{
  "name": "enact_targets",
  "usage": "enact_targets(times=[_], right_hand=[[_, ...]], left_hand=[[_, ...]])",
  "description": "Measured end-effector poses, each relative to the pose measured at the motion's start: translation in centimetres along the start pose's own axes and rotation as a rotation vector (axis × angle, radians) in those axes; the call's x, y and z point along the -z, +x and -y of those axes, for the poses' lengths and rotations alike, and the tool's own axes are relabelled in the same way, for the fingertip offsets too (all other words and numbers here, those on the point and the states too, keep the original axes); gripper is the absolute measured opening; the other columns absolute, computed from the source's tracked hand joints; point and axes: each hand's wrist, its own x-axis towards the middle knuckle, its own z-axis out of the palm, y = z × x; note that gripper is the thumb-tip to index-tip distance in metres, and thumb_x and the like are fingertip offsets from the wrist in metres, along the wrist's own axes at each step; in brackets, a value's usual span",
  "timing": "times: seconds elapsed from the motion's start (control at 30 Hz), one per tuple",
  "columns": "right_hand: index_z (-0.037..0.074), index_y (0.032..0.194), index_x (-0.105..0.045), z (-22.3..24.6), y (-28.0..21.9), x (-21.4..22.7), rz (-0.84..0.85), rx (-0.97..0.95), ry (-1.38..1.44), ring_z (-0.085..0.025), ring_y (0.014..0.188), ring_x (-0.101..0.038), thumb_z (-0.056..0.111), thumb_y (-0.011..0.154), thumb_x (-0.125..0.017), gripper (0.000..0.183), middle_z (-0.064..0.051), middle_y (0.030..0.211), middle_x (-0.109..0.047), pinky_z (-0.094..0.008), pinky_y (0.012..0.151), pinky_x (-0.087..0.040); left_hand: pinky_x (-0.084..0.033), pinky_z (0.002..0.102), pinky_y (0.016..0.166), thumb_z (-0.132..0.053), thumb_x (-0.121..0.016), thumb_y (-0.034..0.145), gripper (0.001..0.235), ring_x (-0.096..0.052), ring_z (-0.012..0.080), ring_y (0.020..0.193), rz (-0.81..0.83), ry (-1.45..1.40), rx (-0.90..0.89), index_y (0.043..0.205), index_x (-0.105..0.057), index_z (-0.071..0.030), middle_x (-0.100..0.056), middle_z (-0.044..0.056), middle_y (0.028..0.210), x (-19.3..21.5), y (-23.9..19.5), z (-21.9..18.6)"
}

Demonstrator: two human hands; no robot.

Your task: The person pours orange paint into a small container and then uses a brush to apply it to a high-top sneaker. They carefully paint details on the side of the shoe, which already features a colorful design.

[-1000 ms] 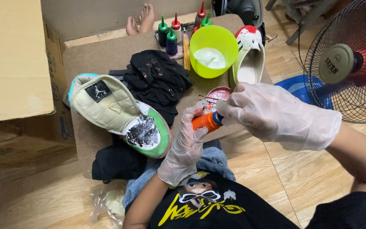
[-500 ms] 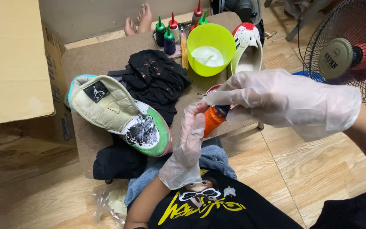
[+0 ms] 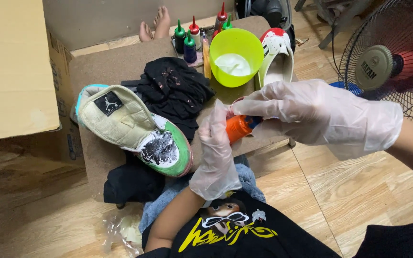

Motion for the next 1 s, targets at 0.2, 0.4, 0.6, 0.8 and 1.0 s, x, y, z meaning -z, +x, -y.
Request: enact_targets(times=[0.2,0.4,0.6,0.8,1.0], right_hand=[[0.02,0.146,-0.06,0.5,-0.3,-1.4,0.027,-0.035,-0.112,-0.016,0.069,-0.065,0.006,0.078,-0.075,0.071,-0.005,0.12,-0.07,-0.027,0.054,-0.057],[0.008,0.145,-0.055,1.0,-0.1,-2.3,-0.014,0.125,-0.171,-0.022,0.067,-0.064,-0.002,0.087,-0.065,0.059,-0.013,0.115,-0.073,-0.032,0.05,-0.054],[0.007,0.108,-0.056,1.0,-0.5,-2.7,0.215,-0.14,0.04,-0.027,0.066,-0.073,0.031,0.101,-0.052,0.026,-0.014,0.114,-0.072,-0.036,0.052,-0.061],[0.018,0.1,-0.066,2.1,0.6,-2.5,0.429,-0.558,0.072,-0.016,0.069,-0.071,0.048,0.102,-0.049,0.034,0.0,0.087,-0.071,-0.029,0.067,-0.062],[0.008,0.14,-0.063,2.0,-0.6,-4.3,0.003,-0.152,-0.096,-0.025,0.063,-0.066,0.008,0.096,-0.061,0.045,-0.02,0.11,-0.071,-0.035,0.047,-0.056]], left_hand=[[-0.051,0.023,0.053,-0.046,-0.052,0.099,0.052,-0.064,0.015,0.063,0.024,-0.036,-0.102,0.092,-0.072,0.002,-0.073,0.01,0.082,0.5,0.7,0.9],[-0.053,0.028,0.075,-0.04,-0.059,0.098,0.045,-0.063,0.0167,0.076,-0.022,0.108,-0.113,0.088,-0.072,0.001,-0.074,0.009,0.086,1.9,2.1,2.9],[-0.054,0.029,0.062,-0.045,-0.054,0.091,0.055,-0.071,0.0238,0.084,0.206,0.087,0.271,0.11,-0.073,0.004,-0.076,0.017,0.101,1.6,-0.4,-4.1],[-0.02,0.022,0.031,-0.044,-0.06,0.097,0.043,-0.037,0.0077,0.039,0.207,-0.216,0.343,0.092,-0.066,-0.001,-0.058,0.008,0.064,1.5,0.5,-0.7],[-0.051,0.031,0.045,-0.049,-0.052,0.092,0.052,-0.065,0.0228,0.07,-0.095,0.124,0.154,0.101,-0.068,-0.001,-0.07,0.015,0.095,0.7,0.3,0.2]])
